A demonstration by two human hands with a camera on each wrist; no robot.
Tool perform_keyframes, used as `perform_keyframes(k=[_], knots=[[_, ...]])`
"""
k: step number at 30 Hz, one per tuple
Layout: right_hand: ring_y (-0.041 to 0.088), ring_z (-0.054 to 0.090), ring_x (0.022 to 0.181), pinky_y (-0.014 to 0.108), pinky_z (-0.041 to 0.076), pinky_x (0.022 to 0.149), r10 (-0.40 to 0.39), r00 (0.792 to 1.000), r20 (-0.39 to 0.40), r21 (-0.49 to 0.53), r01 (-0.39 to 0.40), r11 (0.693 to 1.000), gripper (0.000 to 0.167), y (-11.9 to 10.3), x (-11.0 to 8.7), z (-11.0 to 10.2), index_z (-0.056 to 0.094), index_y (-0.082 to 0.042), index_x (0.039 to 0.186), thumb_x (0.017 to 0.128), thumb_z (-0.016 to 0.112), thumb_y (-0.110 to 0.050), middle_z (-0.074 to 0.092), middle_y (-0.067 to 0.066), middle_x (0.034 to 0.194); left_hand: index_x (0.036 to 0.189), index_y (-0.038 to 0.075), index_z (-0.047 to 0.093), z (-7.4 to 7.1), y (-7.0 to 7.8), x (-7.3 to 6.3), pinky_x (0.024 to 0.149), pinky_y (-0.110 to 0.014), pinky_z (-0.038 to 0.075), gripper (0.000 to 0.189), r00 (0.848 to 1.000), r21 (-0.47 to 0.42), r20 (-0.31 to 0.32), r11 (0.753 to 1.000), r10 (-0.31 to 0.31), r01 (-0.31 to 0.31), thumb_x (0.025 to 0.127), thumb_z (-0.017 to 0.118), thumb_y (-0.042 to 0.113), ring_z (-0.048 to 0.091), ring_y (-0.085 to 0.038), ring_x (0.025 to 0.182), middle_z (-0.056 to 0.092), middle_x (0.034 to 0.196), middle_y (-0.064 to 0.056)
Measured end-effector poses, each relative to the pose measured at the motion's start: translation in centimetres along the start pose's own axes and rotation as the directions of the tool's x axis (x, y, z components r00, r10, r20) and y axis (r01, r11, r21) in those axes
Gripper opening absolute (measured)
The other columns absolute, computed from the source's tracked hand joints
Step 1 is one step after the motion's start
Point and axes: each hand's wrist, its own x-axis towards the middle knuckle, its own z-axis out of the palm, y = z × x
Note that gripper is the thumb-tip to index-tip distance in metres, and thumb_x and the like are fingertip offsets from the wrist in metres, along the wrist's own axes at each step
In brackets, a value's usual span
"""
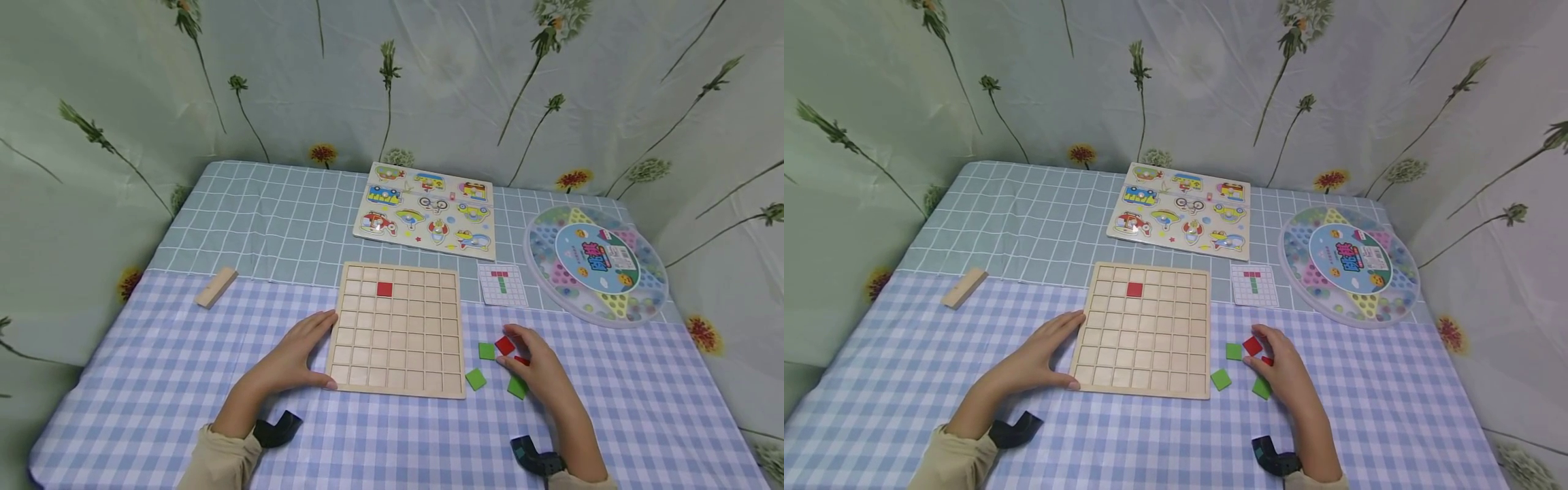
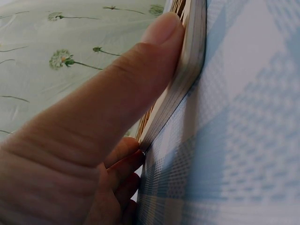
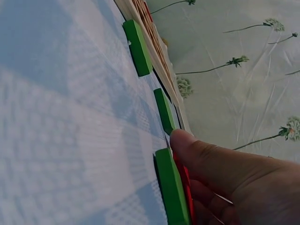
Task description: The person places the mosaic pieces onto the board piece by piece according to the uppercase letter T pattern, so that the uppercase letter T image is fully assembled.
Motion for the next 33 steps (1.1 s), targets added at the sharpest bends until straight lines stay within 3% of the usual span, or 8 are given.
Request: perform_keyframes(k=[14, 25, 33], knots=[[0.032, 0.043, 0.101, 0.049, 0.04, 0.089, -0.022, 0.999, -0.047, -0.105, 0.017, 0.994, 0.047, 0.16, -0.03, -0.06, 0.053, 0.001, 0.118, 0.078, 0.071, -0.017, 0.046, 0.02, 0.115, 0.143, 0.005, 0.023, -0.02, -0.04, -0.04, 0.102, -0.05, 0.018, 0.115, 1.0, -0.005, -0.004, 1.0, 0.008, -0.008, 0.056, 0.072, 0.062, 0.018, -0.031, 0.131, 0.023, 0.144, -0.013], [0.027, 0.045, 0.089, 0.043, 0.044, 0.08, -0.026, 0.997, -0.076, -0.111, 0.018, 0.994, 0.035, 0.12, 0.1, 0.09, 0.057, 0.002, 0.106, 0.077, 0.071, -0.012, 0.049, 0.017, 0.104, 0.142, 0.004, 0.024, 0.0, 0.04, -0.01, 0.101, -0.053, 0.019, 0.112, 1.0, 0.008, -0.018, 1.0, 0.023, -0.023, 0.057, 0.073, 0.059, 0.019, -0.034, 0.13, 0.024, 0.144, -0.015], [0.029, 0.049, 0.095, 0.046, 0.044, 0.083, 0.008, 0.996, -0.09, -0.059, -0.013, 0.998, 0.038, -0.42, -0.35, -0.27, 0.055, 0.0, 0.113, 0.081, 0.067, -0.018, 0.052, 0.018, 0.108, 0.142, 0.004, 0.025, 0.12, 0.09, -0.06, 0.1, -0.053, 0.02, 0.112, 0.999, 0.001, -0.03, 1.0, 0.024, -0.024, 0.057, 0.074, 0.058, 0.02, -0.034, 0.13, 0.025, 0.143, -0.015]])
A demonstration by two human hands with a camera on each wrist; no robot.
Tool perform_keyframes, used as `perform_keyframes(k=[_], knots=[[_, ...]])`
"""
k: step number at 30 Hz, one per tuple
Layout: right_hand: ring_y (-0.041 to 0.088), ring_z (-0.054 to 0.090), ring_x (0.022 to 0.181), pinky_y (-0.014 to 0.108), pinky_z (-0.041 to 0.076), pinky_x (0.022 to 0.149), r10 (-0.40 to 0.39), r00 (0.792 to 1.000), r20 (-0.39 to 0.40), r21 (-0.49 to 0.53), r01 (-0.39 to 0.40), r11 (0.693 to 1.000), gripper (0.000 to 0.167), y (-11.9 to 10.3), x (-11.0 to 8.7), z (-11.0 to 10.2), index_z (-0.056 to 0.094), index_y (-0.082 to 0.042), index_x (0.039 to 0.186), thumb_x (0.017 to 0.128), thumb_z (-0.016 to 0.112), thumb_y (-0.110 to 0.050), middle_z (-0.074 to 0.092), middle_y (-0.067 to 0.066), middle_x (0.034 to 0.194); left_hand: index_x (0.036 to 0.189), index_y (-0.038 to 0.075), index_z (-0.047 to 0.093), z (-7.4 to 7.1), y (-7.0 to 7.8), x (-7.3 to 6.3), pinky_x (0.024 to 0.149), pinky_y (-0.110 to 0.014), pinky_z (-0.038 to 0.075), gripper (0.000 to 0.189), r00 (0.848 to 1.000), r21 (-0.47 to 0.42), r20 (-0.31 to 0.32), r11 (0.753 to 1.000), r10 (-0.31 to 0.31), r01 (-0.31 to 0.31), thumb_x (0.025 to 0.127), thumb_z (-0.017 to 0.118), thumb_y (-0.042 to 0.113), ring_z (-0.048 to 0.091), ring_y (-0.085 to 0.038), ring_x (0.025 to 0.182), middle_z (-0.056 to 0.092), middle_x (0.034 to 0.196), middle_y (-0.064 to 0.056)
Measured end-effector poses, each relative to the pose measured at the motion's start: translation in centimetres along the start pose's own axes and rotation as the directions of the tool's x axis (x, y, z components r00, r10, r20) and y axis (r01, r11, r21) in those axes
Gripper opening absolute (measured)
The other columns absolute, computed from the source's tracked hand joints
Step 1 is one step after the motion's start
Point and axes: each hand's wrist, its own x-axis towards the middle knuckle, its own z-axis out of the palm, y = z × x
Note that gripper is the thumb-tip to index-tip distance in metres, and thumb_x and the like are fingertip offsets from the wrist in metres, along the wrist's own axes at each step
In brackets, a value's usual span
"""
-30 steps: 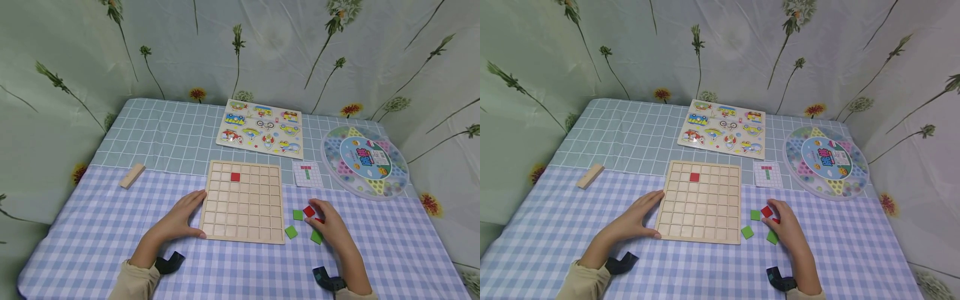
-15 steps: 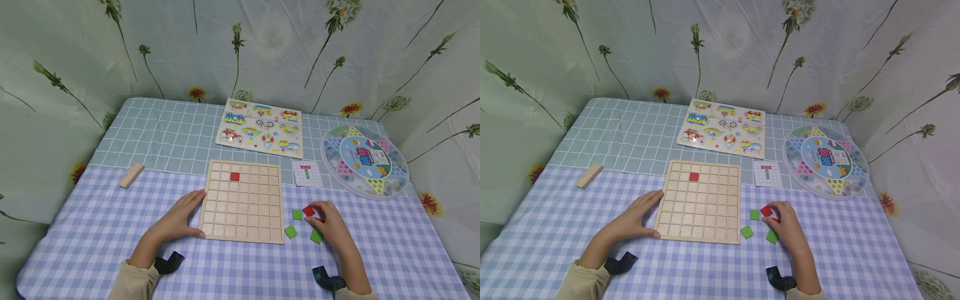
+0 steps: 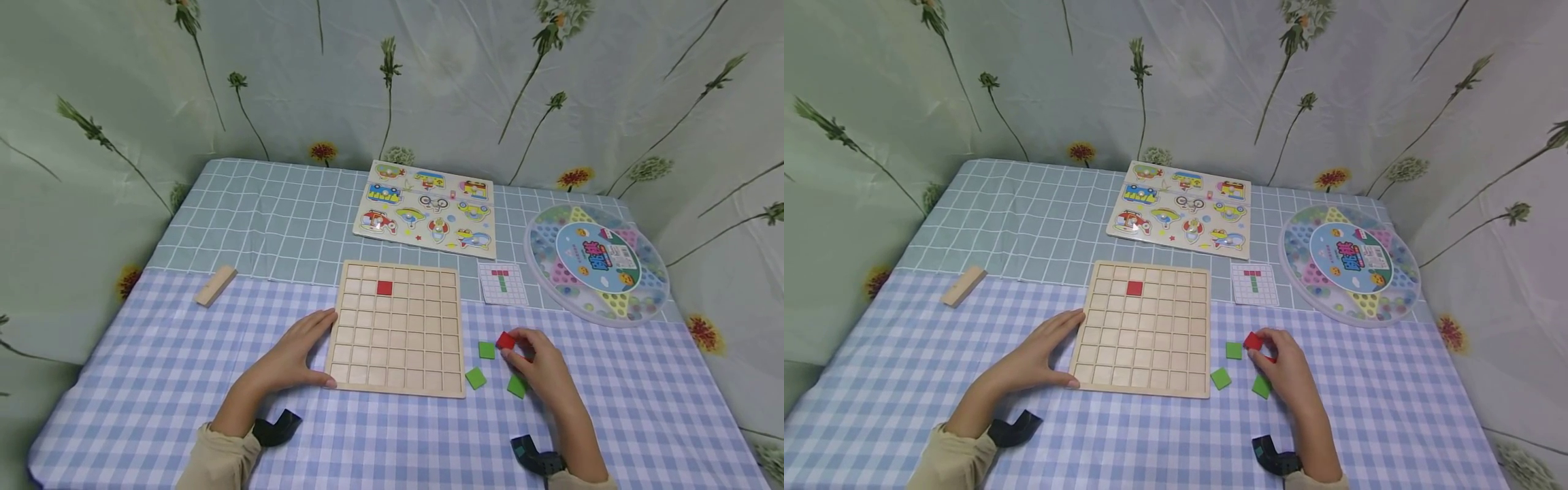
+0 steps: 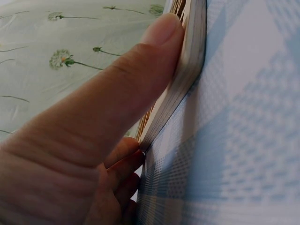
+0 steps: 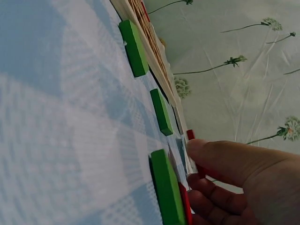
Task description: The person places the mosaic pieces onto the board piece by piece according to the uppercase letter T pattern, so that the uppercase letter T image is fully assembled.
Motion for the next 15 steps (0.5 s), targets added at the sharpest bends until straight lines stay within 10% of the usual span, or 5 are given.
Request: perform_keyframes(k=[5, 10, 15], knots=[[0.022, 0.05, 0.092, 0.035, 0.046, 0.08, -0.101, 0.985, -0.141, 0.024, 0.105, 0.994, 0.039, 0.1, 0.2, 0.7, 0.056, -0.007, 0.114, 0.08, 0.068, -0.023, 0.055, 0.009, 0.105, 0.141, 0.003, 0.025, 0.1, 0.0, -0.1, 0.099, -0.054, 0.021, 0.112, 1.0, -0.002, -0.002, 1.0, 0.016, -0.016, 0.057, 0.074, 0.058, 0.021, -0.035, 0.129, 0.026, 0.143, -0.015], [0.015, 0.05, 0.089, 0.021, 0.044, 0.074, -0.335, 0.883, -0.33, 0.035, 0.365, 0.93, 0.038, 0.0, 2.3, 1.9, 0.059, -0.016, 0.115, 0.079, 0.069, -0.024, 0.056, -0.001, 0.105, 0.142, 0.004, 0.024, 0.0, -0.1, 0.0, 0.101, -0.052, 0.02, 0.113, 1.0, -0.01, 0.005, 1.0, 0.014, -0.014, 0.057, 0.075, 0.057, 0.019, -0.032, 0.13, 0.024, 0.143, -0.013], [0.025, 0.051, 0.087, 0.026, 0.045, 0.075, -0.469, 0.806, -0.36, 0.143, 0.545, 0.826, 0.036, -6.2, 3.0, 0.7, 0.061, -0.002, 0.11, 0.075, 0.07, -0.002, 0.058, 0.01, 0.102, 0.143, 0.006, 0.022, -0.2, -0.2, 0.1, 0.102, -0.05, 0.018, 0.113, 1.0, -0.018, 0.024, 1.0, -0.004, 0.004, 0.057, 0.073, 0.059, 0.017, -0.031, 0.131, 0.023, 0.144, -0.012]])
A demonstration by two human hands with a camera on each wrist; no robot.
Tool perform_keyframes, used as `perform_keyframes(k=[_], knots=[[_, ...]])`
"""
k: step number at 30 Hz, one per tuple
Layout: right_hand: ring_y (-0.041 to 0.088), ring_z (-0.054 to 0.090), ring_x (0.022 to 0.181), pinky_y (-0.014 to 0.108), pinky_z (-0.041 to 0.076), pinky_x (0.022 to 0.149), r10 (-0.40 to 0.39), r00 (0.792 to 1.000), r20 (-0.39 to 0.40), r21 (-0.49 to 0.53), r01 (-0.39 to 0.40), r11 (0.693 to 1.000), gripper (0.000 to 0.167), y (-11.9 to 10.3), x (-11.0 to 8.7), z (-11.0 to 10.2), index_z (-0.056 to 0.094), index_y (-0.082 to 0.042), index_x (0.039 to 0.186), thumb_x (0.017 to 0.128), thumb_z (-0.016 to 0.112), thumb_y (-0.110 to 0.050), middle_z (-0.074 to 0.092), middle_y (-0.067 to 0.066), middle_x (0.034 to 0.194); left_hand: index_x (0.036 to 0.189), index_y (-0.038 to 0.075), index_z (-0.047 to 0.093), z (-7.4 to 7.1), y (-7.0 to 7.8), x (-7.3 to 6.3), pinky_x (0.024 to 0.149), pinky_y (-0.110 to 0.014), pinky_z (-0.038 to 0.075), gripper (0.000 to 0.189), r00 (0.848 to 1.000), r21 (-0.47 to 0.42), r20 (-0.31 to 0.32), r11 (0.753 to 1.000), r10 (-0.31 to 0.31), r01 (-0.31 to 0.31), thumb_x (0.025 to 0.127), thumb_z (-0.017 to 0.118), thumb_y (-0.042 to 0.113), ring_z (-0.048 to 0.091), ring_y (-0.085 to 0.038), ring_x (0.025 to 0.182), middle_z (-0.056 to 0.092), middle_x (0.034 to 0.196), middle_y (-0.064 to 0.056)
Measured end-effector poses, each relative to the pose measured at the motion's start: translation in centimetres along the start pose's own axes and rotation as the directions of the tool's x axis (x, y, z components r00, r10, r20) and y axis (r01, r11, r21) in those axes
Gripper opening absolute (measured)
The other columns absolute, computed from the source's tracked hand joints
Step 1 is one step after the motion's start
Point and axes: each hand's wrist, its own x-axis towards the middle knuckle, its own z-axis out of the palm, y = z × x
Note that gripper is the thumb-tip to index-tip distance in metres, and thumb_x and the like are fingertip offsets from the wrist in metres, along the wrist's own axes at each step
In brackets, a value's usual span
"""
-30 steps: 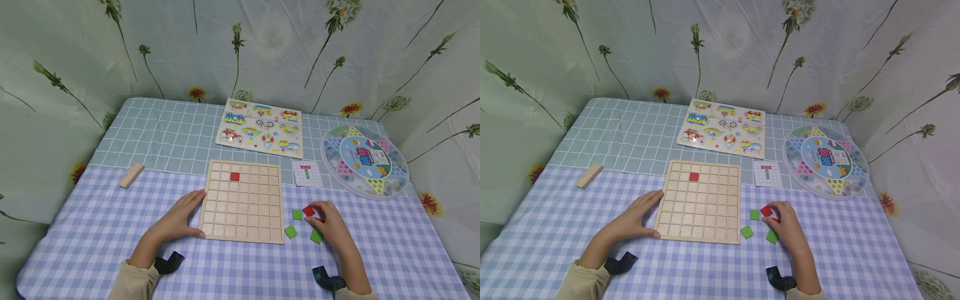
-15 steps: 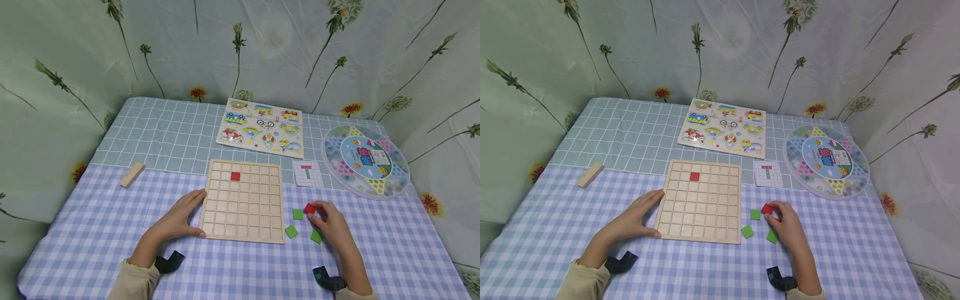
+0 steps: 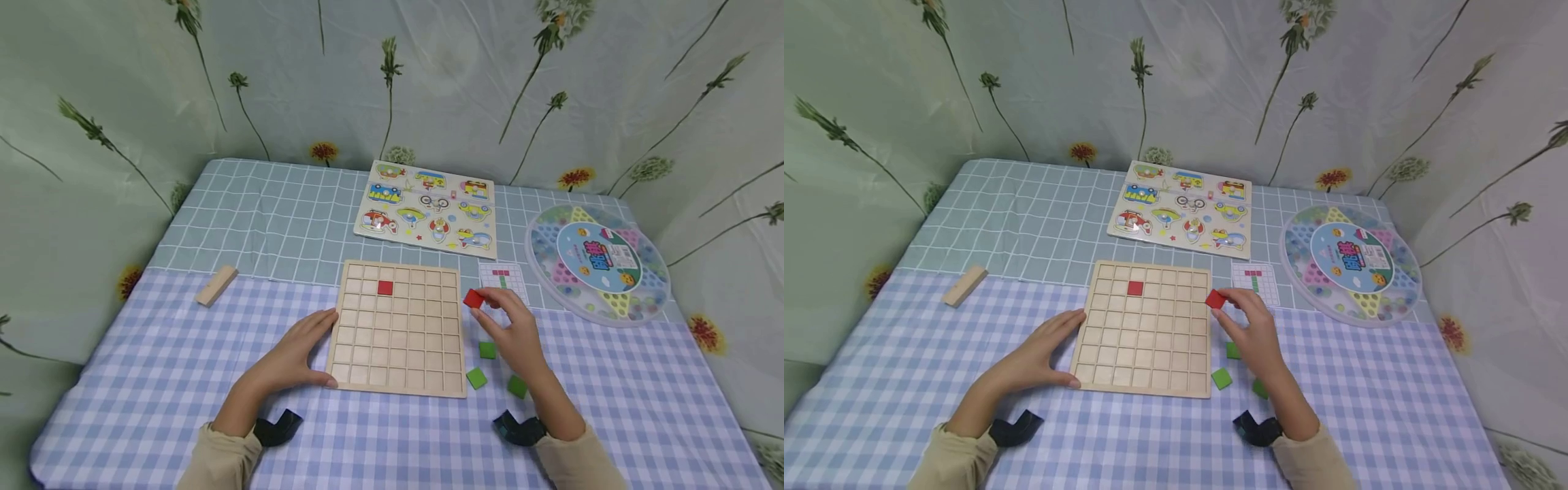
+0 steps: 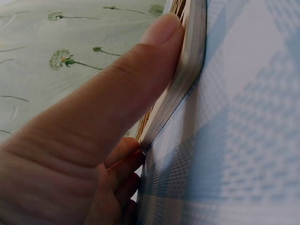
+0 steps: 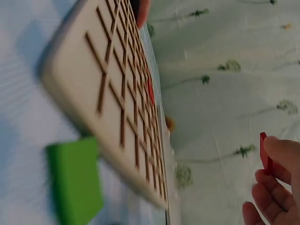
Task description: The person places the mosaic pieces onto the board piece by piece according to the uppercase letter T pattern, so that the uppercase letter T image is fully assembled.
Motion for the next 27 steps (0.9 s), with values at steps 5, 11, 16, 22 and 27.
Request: perform_keyframes(k=[5, 11, 16, 22, 27], knots=[[0.03, 0.052, 0.086, 0.037, 0.045, 0.074, -0.056, 0.998, 0.025, 0.115, 0.053, 0.992, 0.032, -3.0, 3.2, 2.3, 0.061, 0.006, 0.106, 0.075, 0.068, 0.006, 0.058, 0.016, 0.101, 0.143, 0.006, 0.022, 0.0, 0.0, 0.0, 0.102, -0.051, 0.018, 0.113, 1.0, -0.007, 0.001, 1.0, -0.009, 0.009, 0.057, 0.073, 0.06, 0.016, -0.03, 0.131, 0.022, 0.145, -0.011], [0.023, 0.052, 0.091, 0.035, 0.046, 0.075, -0.033, 0.993, 0.113, 0.185, 0.012, 0.983, 0.032, -0.9, 4.7, 6.3, 0.061, 0.001, 0.111, 0.079, 0.067, -0.004, 0.059, 0.01, 0.105, 0.143, 0.006, 0.022, 0.0, 0.0, 0.0, 0.101, -0.051, 0.018, 0.114, 1.0, -0.011, -0.003, 1.0, -0.005, 0.005, 0.057, 0.073, 0.06, 0.016, -0.03, 0.131, 0.023, 0.145, -0.011], [0.021, 0.052, 0.093, 0.034, 0.046, 0.078, 0.019, 0.977, 0.21, 0.176, -0.057, 0.983, 0.031, 0.2, 5.3, 8.5, 0.06, -0.001, 0.111, 0.082, 0.065, -0.008, 0.059, 0.008, 0.103, 0.142, 0.005, 0.024, 0.1, 0.0, 0.0, 0.1, -0.053, 0.02, 0.113, 1.0, -0.003, -0.023, 1.0, 0.015, -0.015, 0.056, 0.074, 0.058, 0.019, -0.032, 0.13, 0.024, 0.144, -0.013], [0.019, 0.051, 0.101, 0.034, 0.041, 0.087, 0.107, 0.949, 0.298, 0.087, -0.138, 0.987, 0.028, 1.4, 5.3, 9.7, 0.062, -0.004, 0.108, 0.082, 0.066, -0.014, 0.059, 0.007, 0.106, 0.142, 0.004, 0.023, 0.1, 0.0, -0.1, 0.1, -0.053, 0.02, 0.114, 1.0, -0.01, -0.022, 1.0, 0.007, -0.007, 0.056, 0.075, 0.058, 0.018, -0.033, 0.13, 0.024, 0.144, -0.014], [0.02, 0.05, 0.103, 0.034, 0.038, 0.09, 0.083, 0.941, 0.329, 0.036, -0.1, 0.994, 0.027, 2.2, 5.3, 10.2, 0.064, -0.006, 0.105, 0.08, 0.068, -0.015, 0.059, 0.006, 0.105, 0.143, 0.005, 0.022, 0.0, 0.0, 0.0, 0.101, -0.051, 0.018, 0.114, 1.0, -0.013, -0.005, 1.0, -0.008, 0.008, 0.056, 0.074, 0.059, 0.017, -0.031, 0.131, 0.023, 0.144, -0.013]])
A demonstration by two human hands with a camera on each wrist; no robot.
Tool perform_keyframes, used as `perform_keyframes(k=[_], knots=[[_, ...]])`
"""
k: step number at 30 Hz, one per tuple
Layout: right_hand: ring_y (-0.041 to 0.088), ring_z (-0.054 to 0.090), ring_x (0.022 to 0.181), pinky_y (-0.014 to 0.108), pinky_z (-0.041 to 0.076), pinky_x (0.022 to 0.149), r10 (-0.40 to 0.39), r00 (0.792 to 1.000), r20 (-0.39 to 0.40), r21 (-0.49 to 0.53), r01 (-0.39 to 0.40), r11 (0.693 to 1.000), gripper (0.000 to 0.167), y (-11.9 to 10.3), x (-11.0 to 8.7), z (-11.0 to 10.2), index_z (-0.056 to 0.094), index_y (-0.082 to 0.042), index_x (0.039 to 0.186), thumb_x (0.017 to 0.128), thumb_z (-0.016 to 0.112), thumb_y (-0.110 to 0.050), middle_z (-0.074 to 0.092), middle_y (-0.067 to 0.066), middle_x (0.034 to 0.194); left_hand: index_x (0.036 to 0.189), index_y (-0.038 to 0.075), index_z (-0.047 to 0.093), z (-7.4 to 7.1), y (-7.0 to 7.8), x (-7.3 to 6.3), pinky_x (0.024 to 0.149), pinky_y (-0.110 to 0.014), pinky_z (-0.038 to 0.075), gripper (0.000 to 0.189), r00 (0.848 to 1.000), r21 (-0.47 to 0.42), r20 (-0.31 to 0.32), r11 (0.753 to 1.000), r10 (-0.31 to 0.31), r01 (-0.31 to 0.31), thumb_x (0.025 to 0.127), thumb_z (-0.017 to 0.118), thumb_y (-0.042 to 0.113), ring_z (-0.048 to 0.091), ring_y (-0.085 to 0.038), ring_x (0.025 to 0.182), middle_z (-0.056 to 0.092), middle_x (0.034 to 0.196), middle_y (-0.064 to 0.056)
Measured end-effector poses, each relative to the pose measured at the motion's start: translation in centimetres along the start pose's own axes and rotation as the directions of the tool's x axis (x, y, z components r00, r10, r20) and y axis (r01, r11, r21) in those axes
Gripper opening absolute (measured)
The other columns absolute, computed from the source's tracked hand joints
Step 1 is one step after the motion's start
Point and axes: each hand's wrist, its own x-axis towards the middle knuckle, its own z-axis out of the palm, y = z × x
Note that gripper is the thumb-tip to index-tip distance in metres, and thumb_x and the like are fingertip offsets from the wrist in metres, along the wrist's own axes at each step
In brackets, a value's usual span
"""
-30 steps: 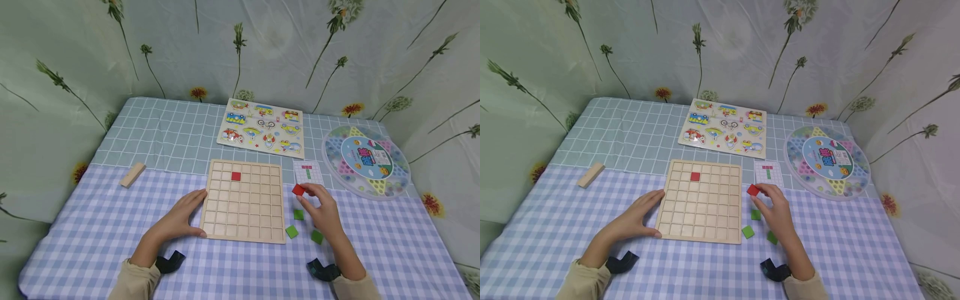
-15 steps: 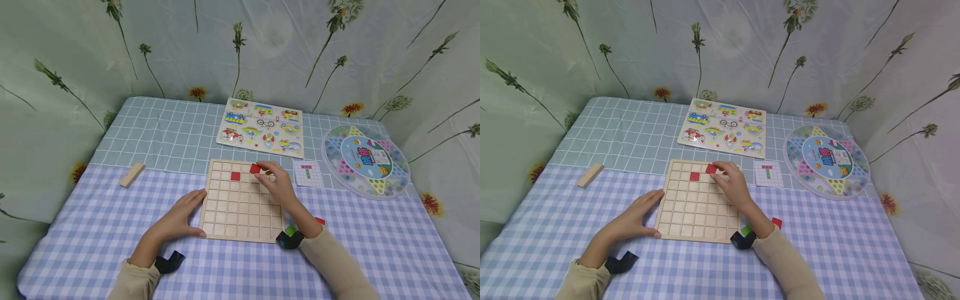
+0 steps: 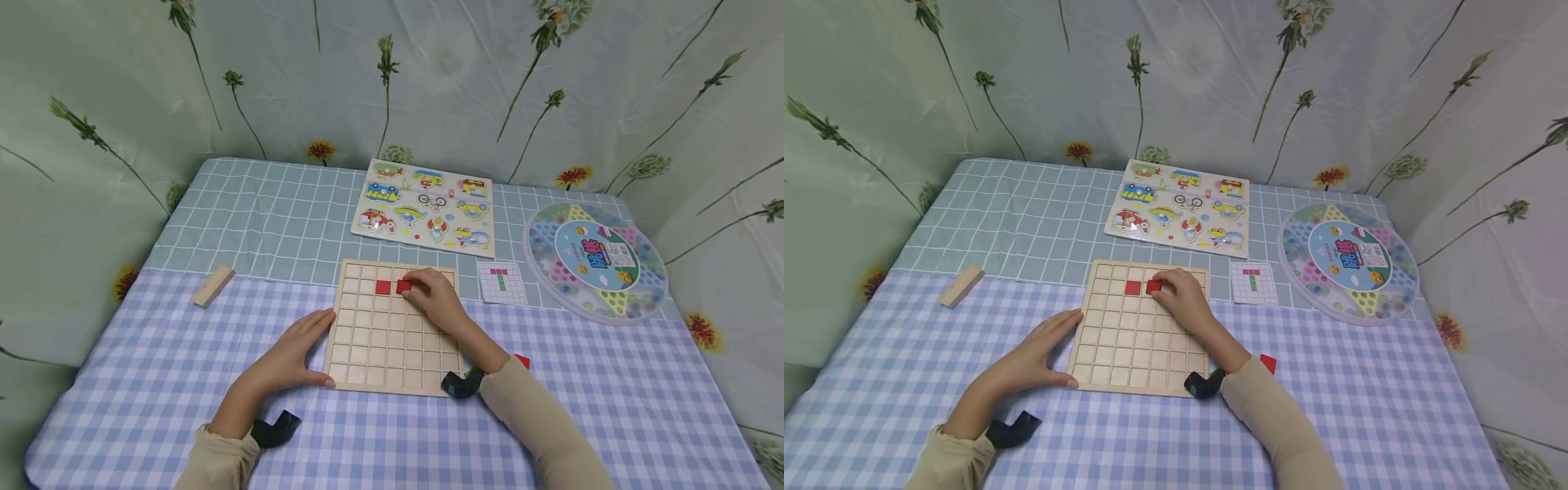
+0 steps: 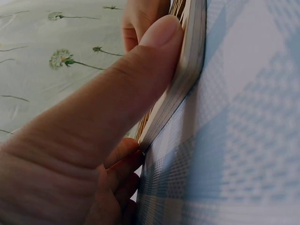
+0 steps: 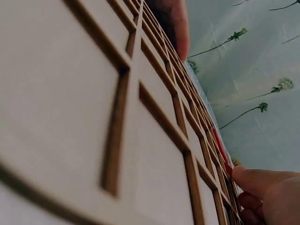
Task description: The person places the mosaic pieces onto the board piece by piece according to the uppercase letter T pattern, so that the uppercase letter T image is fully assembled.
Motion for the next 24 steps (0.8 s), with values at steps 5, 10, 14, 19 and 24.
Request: perform_keyframes(k=[5, 10, 14, 19, 24], knots=[[0.021, 0.049, 0.104, 0.038, 0.036, 0.091, -0.025, 0.999, 0.033, -0.044, 0.026, 0.999, 0.025, 0.0, 0.0, 0.0, 0.066, -0.009, 0.105, 0.081, 0.067, -0.017, 0.058, 0.005, 0.106, 0.143, 0.005, 0.022, -0.1, 0.0, 0.1, 0.101, -0.051, 0.018, 0.114, 1.0, 0.0, 0.001, 1.0, -0.003, 0.003, 0.056, 0.074, 0.059, 0.017, -0.032, 0.131, 0.023, 0.144, -0.013], [0.022, 0.049, 0.103, 0.04, 0.036, 0.088, -0.023, 0.999, 0.026, -0.064, 0.025, 0.998, 0.023, -0.1, -0.1, 0.0, 0.066, -0.009, 0.105, 0.083, 0.064, -0.014, 0.058, 0.005, 0.105, 0.143, 0.006, 0.023, 0.0, 0.0, 0.1, 0.101, -0.051, 0.019, 0.114, 1.0, 0.0, -0.002, 1.0, 0.0, 0.0, 0.056, 0.074, 0.059, 0.017, -0.031, 0.131, 0.023, 0.144, -0.013], [0.021, 0.049, 0.102, 0.04, 0.036, 0.087, -0.025, 0.999, 0.037, -0.073, 0.027, 0.997, 0.023, -0.1, -0.1, 0.0, 0.067, -0.01, 0.105, 0.083, 0.065, -0.015, 0.057, 0.004, 0.104, 0.143, 0.006, 0.022, 0.0, 0.0, 0.0, 0.101, -0.052, 0.019, 0.114, 1.0, -0.003, -0.002, 1.0, -0.002, 0.002, 0.056, 0.074, 0.06, 0.017, -0.031, 0.131, 0.023, 0.144, -0.012], [0.021, 0.045, 0.107, 0.041, 0.033, 0.091, 0.0, 0.995, 0.101, -0.07, 0.008, 0.998, 0.031, -0.2, -0.2, -0.4, 0.063, -0.011, 0.112, 0.082, 0.066, -0.02, 0.054, 0.004, 0.109, 0.143, 0.006, 0.022, 0.1, -0.1, 0.0, 0.101, -0.052, 0.019, 0.114, 1.0, -0.002, -0.003, 1.0, -0.004, 0.004, 0.056, 0.073, 0.061, 0.017, -0.031, 0.131, 0.023, 0.145, -0.012], [0.019, 0.044, 0.111, 0.037, 0.034, 0.095, 0.052, 0.987, 0.153, 0.041, -0.059, 0.997, 0.049, -0.7, -0.7, -1.9, 0.051, -0.009, 0.126, 0.083, 0.066, -0.025, 0.05, 0.005, 0.12, 0.143, 0.006, 0.023, 0.1, 0.0, 0.0, 0.102, -0.051, 0.018, 0.114, 1.0, 0.007, -0.003, 1.0, 0.001, -0.001, 0.057, 0.073, 0.06, 0.017, -0.031, 0.131, 0.023, 0.144, -0.012]])
